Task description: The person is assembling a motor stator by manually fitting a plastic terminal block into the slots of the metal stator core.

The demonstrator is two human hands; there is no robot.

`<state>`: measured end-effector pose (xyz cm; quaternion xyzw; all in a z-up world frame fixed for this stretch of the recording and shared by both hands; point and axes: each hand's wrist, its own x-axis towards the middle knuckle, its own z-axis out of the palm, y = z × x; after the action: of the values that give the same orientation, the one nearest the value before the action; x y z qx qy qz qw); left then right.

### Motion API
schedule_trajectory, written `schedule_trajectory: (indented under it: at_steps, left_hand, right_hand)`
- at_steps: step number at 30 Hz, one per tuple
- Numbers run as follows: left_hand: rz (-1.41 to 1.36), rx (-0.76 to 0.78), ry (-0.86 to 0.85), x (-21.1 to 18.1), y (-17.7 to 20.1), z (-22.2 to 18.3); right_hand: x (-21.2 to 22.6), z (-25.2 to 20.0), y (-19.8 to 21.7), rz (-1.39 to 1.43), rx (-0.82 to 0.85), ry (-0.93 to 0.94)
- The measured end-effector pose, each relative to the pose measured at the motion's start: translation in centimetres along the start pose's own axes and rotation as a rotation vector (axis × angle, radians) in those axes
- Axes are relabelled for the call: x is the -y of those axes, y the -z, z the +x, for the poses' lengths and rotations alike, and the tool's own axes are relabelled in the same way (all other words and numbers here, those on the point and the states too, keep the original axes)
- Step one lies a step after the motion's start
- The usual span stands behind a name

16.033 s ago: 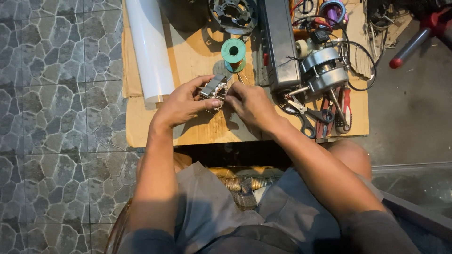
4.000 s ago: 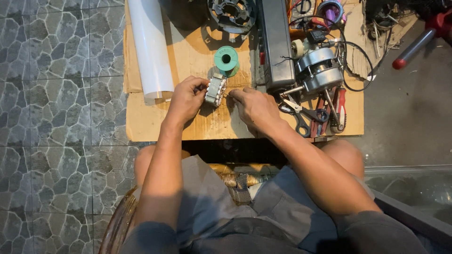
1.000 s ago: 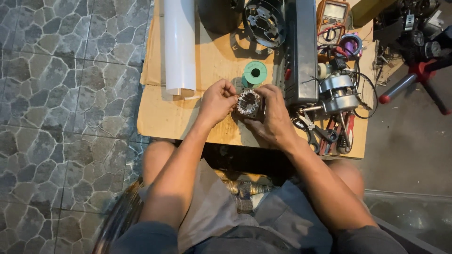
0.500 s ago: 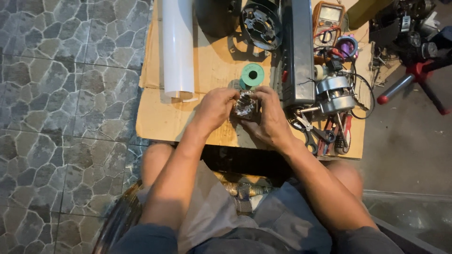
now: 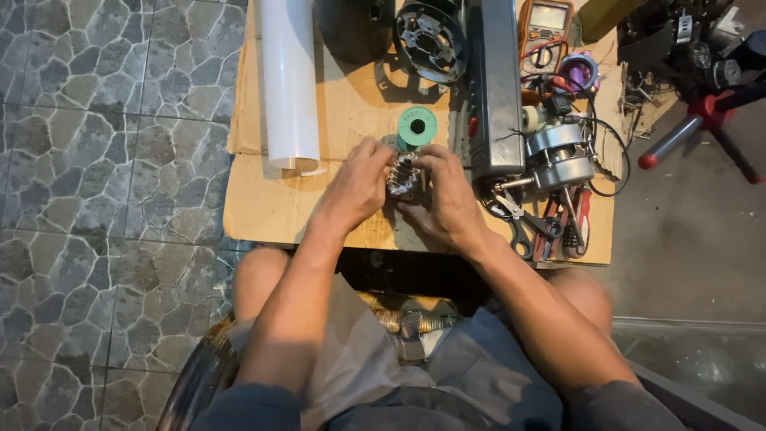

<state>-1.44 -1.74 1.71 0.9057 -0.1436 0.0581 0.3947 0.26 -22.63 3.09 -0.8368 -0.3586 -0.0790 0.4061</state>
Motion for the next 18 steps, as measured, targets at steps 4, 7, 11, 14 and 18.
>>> schedule_trajectory:
  at_steps: [4,7,11,14,18]
  left_hand:
    - [0.018,-0.008,0.067,-1.4,1.4,0.0]
    - [-0.026,0.009,0.152,-1.0,2.1,0.1]
    - [0.040,-0.050,0.248,-0.2,2.2,0.1]
    - [0.084,-0.070,0.304,0.3,1.6,-0.2]
    - [0.114,-0.068,0.359,0.9,0.5,0.0]
  right_hand:
    - [-0.3,-0.1,-0.3,0.013,-0.008,0.023]
    - [-0.2,0.1,-0.5,0.091,-0.014,0.013]
    - [-0.9,0.2,-1.4,0.121,-0.056,0.099]
    - [-0.9,0.5,-1.8,0.082,-0.070,0.103]
    - [-1.6,-0.2,-2.1,0.021,-0.106,0.093]
